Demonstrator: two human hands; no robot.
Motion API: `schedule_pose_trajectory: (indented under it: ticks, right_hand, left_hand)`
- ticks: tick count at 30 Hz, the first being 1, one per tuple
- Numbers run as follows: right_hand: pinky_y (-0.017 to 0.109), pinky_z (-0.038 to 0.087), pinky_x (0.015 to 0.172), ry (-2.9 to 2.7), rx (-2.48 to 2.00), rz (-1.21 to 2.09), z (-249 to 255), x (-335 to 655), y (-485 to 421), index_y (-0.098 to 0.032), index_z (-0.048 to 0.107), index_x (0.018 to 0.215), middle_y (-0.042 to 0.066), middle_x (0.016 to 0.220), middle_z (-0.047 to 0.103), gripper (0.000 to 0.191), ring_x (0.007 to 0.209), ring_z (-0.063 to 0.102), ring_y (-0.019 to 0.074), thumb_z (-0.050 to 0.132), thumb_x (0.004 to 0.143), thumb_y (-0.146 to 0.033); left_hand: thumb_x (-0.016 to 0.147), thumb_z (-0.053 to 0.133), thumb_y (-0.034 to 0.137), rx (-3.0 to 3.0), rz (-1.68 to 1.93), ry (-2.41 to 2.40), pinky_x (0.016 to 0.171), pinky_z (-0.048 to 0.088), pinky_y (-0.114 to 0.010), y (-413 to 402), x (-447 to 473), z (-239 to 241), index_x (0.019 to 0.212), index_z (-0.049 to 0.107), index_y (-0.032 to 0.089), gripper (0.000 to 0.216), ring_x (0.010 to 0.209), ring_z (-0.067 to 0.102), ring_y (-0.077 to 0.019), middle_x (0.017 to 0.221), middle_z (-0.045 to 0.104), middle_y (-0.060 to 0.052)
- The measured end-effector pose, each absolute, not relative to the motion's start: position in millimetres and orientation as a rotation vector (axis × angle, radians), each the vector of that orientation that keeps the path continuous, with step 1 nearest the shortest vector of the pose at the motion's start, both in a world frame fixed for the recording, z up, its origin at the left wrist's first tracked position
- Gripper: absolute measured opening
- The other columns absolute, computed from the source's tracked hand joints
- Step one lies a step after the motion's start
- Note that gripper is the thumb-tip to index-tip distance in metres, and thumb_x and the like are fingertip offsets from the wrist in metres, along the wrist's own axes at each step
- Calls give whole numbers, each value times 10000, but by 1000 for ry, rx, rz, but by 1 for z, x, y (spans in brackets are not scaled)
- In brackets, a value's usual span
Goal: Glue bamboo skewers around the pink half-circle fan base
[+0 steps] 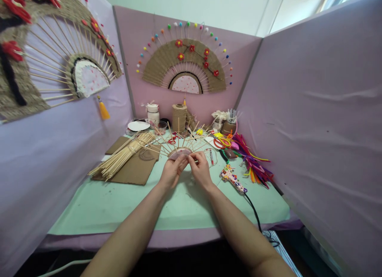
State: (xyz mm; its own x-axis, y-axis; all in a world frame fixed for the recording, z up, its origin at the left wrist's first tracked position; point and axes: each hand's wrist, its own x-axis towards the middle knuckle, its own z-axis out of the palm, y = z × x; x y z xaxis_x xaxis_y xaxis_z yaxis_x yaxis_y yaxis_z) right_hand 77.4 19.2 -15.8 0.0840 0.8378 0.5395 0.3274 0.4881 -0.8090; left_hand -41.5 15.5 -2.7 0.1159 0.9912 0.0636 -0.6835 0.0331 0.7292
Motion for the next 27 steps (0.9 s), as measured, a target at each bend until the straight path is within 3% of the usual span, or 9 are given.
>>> schedule_pose_trajectory:
  ticks: [5,11,15,19,23,27]
  right_hand:
    - [271,503,676,-1550,-1037,532,-13,77,11,-205,652,864,40,905,539,161,852,573,167,550,880,-329]
    - [305,524,752,-1584,-1105,360,-2,116,-17,-214,561,1144,70,1054,560,268,900,591,173,516,906,-327]
    - [383,483,842,-1717,-1505,101,-4,178,-34,-183,595,1081,112,1038,592,266,972,576,247,526,886,-351]
    - [451,413,909,-1832,-2090,-57,-15,225,-42,-127,592,1156,192,1102,602,443,1064,549,351,607,829,-426]
    - [390,420,867,-1866,-2305,95,-29,237,-39,-93,592,1137,206,1066,638,473,1052,581,345,649,795,-414]
    - [349,448,776,-1786,-2220,259,-36,238,-34,-104,604,1106,184,1025,669,400,969,630,303,596,815,-378]
  left_hand:
    - [742,757,324,664,1426,619,788,564,-232,17,-43,-3,941,669,136,288,805,720,-142,925,757,-78]
    - [715,783,294,623,1479,672,703,570,-226,19,-48,0,943,644,140,308,797,732,-178,880,751,-72]
    - [677,810,275,630,1514,662,697,568,-213,21,-51,0,898,651,136,306,790,731,-169,850,750,-58]
    - [670,813,276,650,1531,669,682,565,-198,22,-50,0,868,663,135,286,754,725,-148,826,752,-52]
    - [652,822,247,622,1538,718,638,559,-192,22,-49,-1,862,659,144,284,755,733,-166,784,751,-46]
    - [647,824,241,603,1530,738,638,556,-190,21,-49,-2,886,663,144,304,745,732,-162,780,753,-48]
